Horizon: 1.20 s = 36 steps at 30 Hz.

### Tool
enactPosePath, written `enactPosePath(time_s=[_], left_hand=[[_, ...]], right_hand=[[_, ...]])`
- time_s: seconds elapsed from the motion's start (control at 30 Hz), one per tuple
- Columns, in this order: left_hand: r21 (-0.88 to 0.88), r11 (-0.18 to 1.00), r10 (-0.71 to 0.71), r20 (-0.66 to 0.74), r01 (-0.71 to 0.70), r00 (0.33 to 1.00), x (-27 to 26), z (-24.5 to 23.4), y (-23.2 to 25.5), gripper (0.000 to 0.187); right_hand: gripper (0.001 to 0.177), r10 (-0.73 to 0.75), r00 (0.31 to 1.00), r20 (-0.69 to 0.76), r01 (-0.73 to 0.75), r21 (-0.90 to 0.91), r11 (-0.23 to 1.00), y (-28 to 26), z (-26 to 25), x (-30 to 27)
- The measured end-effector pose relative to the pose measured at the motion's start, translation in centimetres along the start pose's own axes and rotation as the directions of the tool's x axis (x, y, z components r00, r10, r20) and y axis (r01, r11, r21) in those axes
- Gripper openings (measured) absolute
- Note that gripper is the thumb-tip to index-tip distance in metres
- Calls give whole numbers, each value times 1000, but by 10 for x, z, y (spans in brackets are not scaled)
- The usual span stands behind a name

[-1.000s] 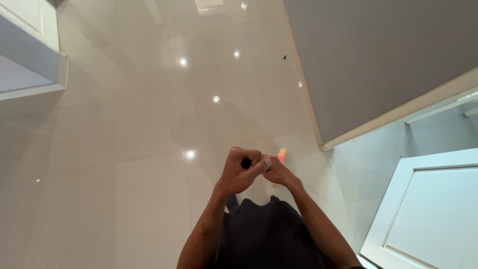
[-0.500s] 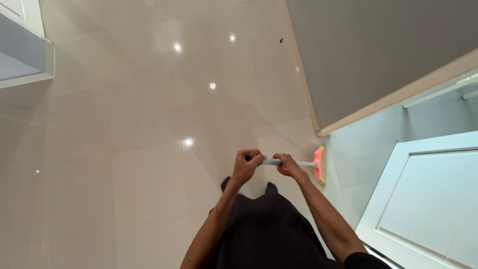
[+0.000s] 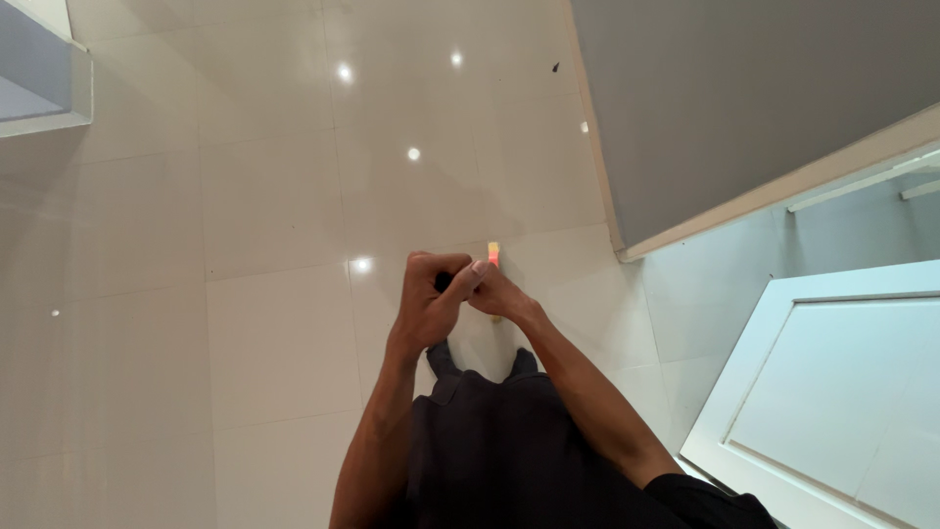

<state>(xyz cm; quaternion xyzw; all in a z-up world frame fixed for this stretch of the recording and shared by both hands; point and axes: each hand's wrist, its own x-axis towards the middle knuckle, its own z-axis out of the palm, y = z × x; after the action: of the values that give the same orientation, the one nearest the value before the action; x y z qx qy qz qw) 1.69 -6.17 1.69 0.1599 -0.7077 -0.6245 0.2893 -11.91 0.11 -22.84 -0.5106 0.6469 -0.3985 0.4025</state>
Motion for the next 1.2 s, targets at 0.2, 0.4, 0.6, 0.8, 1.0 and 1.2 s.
enactPosePath(time_s=[0.2, 0.4, 0.6, 0.8, 1.0, 1.2], left_hand=[[-98, 995, 28, 105, -18, 994, -11, -15, 12, 38], [-367, 927, -34, 120, 76, 992, -20, -8, -58, 43], [-250, 952, -170, 42, 175, 985, -26, 1, -134, 39], [109, 968, -216, -97, 226, 972, -21, 0, -98, 43], [196, 976, -94, -28, 97, 995, -12, -16, -21, 45], [167, 986, -9, -25, 13, 1000, -5, -36, 11, 45]], right_hand=[[7, -37, 999, 9, 38, -105, 994, -44, -26, -28], [7, 142, 986, -86, -159, -253, 954, -2, -38, -57], [3, 128, 985, -112, -161, -362, 918, 121, -20, -54], [15, -184, 960, -213, 124, -267, 956, 121, 6, -30], [9, 39, 999, -19, -42, -177, 983, 45, 31, 11], [13, -4, 998, 56, 10, -100, 995, -14, 19, 23]])
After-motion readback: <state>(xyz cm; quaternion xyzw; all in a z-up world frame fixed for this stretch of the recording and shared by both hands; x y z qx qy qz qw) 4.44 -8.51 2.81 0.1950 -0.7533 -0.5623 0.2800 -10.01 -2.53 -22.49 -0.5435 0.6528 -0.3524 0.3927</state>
